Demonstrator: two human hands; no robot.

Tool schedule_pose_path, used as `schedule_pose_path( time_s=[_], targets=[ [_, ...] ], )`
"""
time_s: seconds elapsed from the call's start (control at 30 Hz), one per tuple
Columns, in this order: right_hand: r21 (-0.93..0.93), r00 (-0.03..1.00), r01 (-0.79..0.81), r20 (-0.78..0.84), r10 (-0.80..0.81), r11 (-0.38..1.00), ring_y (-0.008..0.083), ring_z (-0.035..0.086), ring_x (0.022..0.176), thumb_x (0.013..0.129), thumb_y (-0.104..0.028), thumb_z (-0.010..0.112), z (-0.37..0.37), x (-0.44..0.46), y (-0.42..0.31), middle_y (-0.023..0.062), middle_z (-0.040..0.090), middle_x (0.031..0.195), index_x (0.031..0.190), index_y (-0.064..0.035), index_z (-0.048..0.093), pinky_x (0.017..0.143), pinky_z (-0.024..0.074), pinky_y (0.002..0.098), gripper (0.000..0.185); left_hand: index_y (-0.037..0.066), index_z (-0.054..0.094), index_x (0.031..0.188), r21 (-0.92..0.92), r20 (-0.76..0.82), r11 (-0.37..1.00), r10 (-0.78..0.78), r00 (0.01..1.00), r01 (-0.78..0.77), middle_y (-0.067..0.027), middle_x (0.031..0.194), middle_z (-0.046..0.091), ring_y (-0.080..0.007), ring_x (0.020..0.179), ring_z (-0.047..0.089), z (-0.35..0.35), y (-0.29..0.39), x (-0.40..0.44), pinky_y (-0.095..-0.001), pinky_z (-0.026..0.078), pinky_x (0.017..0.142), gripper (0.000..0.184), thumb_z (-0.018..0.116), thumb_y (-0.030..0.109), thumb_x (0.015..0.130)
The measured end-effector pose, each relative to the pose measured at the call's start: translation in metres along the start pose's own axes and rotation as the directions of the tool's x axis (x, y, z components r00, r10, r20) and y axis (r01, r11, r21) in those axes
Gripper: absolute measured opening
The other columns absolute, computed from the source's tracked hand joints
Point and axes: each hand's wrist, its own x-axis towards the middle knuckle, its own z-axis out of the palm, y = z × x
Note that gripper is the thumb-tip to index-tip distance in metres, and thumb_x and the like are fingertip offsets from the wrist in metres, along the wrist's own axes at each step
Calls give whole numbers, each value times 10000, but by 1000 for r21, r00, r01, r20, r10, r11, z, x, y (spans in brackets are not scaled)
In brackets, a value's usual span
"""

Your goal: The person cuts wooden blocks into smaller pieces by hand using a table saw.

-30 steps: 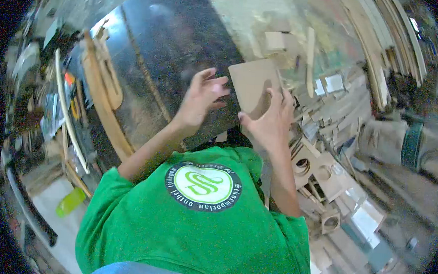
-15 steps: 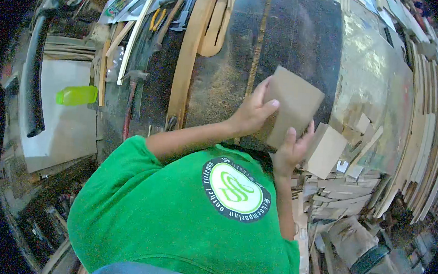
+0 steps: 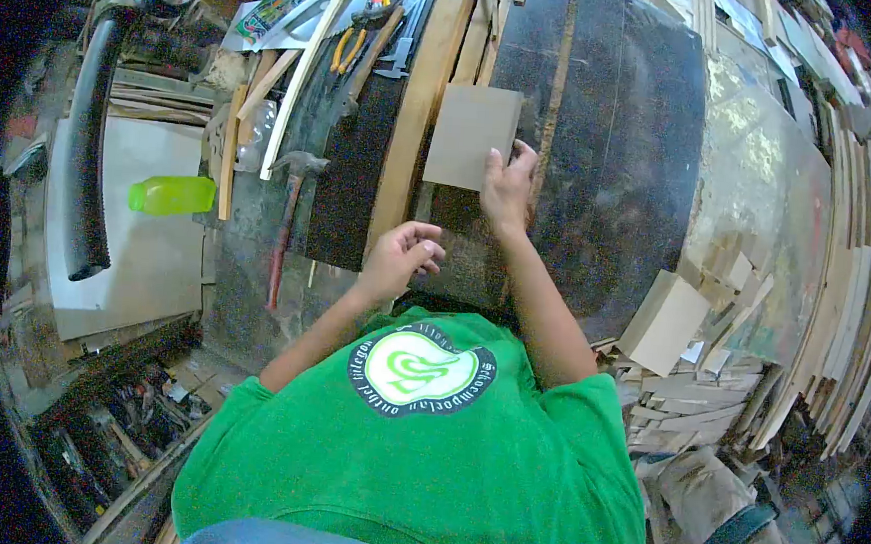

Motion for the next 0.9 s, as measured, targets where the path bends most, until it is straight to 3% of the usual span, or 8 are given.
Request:
schedule_pose_path(
  time_s=[0.1, 0.27, 0.3, 0.37, 0.43, 0.5, 0.57, 0.9],
  targets=[
    [-23, 998, -44, 44, 45, 999, 458, 560, 1237, 997, -280, 666, 9, 4, 10, 293, 568, 1322, 1412, -3, 458, 1044, 461, 494, 540, -9, 609, 1281, 33, -29, 997, 65, 997, -64, -88, 1019, 736, -116, 812, 691, -16, 7, 4, -257, 552, 740, 306, 603, 177, 1037],
    [-575, 969, 245, 174, -176, 781, 424, 554, 1225, 867, -268, 782, -4, -6, -7, 228, 576, 1321, 1471, -9, 476, 1022, 473, 509, 724, -3, 622, 1263, 27, -51, 987, 160, 986, -158, -82, 993, 735, -112, 785, 682, -28, 14, 17, -275, 548, 727, 300, 637, 164, 1014],
    [-579, 970, 241, 169, -174, 779, 424, 554, 1225, 867, -268, 782, -9, -7, -10, 228, 576, 1321, 1471, -9, 476, 1022, 473, 509, 724, 4, 625, 1264, 297, -46, 934, 221, 974, -198, -87, 1025, 733, -149, 844, 696, -32, 21, 20, -314, 556, 778, 330, 676, 175, 987],
    [-544, 914, 382, 343, -217, 747, 415, 550, 1250, 815, -262, 826, -20, -8, -12, 214, 570, 1370, 1485, -29, 489, 1033, 465, 514, 785, 11, 629, 1265, 546, -20, 807, 279, 960, -224, -92, 1057, 731, -186, 904, 710, -37, 37, 29, -353, 563, 828, 362, 714, 186, 959],
    [-551, 873, 482, 370, -318, 682, 402, 557, 1255, 799, -262, 838, -29, -13, -5, 206, 567, 1394, 1468, -41, 513, 1031, 467, 509, 777, 26, 629, 1291, 937, 218, 114, 549, 807, -330, -96, 1206, 705, -261, 1132, 672, -40, 49, 46, -452, 501, 1018, 481, 784, 233, 885],
    [-555, 818, 576, 400, -414, 600, 390, 565, 1260, 782, -262, 850, -35, -14, 4, 199, 564, 1417, 1452, -52, 537, 1028, 469, 503, 769, 41, 612, 1358, 950, 228, 72, 507, 831, -305, -118, 1422, 607, -312, 1381, 517, -43, 47, 73, -528, 348, 1182, 608, 814, 258, 827],
    [-556, 765, 643, 421, -488, 527, 353, 574, 1278, 780, -264, 857, -38, -11, 12, 179, 563, 1445, 1421, -75, 573, 1026, 471, 489, 726, 41, 581, 1422, 932, 338, -284, 454, 825, -226, -129, 1536, 518, -313, 1471, 424, -44, 52, 95, -559, 287, 1220, 696, 820, 263, 807],
    [-594, 733, 674, 465, -496, 439, 326, 590, 1271, 794, -309, 855, -37, 31, -2, 153, 606, 1383, 1390, -114, 591, 1009, 481, 473, 680, -11, 619, 1366, 857, 418, -473, 405, 813, -205, -148, 1516, 535, -331, 1512, 393, -47, 67, 162, -630, 254, 1215, 531, 678, 153, 865]
  ],
)
